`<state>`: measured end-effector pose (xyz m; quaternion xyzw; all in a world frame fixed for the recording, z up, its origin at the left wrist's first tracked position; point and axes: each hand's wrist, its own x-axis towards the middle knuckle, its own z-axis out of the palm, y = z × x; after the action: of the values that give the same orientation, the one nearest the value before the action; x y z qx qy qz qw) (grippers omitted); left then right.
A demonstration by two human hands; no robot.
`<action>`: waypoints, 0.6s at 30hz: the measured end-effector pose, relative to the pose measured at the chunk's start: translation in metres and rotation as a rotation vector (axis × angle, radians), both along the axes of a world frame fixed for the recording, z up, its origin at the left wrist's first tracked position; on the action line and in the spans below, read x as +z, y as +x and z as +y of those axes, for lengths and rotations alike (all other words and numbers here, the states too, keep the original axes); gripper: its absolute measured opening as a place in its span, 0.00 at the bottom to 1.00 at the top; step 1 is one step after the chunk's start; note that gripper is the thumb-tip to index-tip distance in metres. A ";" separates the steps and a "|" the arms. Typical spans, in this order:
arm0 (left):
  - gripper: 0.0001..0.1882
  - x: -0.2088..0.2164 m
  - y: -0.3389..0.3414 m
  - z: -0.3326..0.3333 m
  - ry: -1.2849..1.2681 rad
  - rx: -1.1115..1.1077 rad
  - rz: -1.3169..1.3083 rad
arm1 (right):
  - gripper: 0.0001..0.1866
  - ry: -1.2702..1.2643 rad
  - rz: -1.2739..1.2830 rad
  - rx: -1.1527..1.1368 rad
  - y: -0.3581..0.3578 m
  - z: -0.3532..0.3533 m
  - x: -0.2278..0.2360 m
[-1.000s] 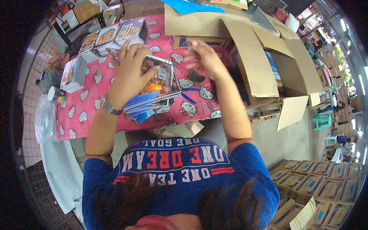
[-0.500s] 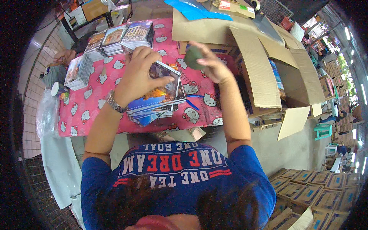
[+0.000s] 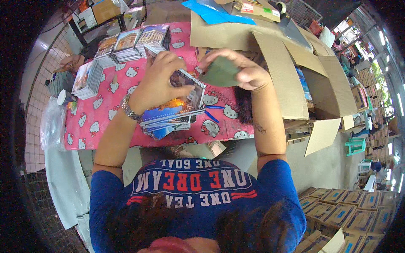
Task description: The person unpacks spiral-bound notebooks from a cardboard box and stacks them on a table. They handle the notebooks one by one, flipping them over to inspect the covers and pages before placing them into neat piles.
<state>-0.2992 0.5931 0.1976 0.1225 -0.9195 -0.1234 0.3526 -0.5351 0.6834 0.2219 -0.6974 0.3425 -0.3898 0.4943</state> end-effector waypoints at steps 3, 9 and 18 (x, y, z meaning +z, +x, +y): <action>0.22 -0.005 -0.002 -0.006 0.008 -0.029 0.026 | 0.37 0.033 -0.017 -0.040 0.001 -0.001 0.000; 0.23 -0.004 -0.004 -0.009 0.066 -0.043 -0.016 | 0.36 0.113 0.191 -0.072 -0.008 -0.011 0.004; 0.21 0.001 0.011 -0.046 0.034 0.077 -0.131 | 0.35 0.025 0.162 -0.158 0.001 -0.031 0.007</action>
<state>-0.2878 0.5474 0.1988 0.1715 -0.9330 -0.1170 0.2941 -0.5343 0.6526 0.2286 -0.6913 0.4400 -0.3654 0.4415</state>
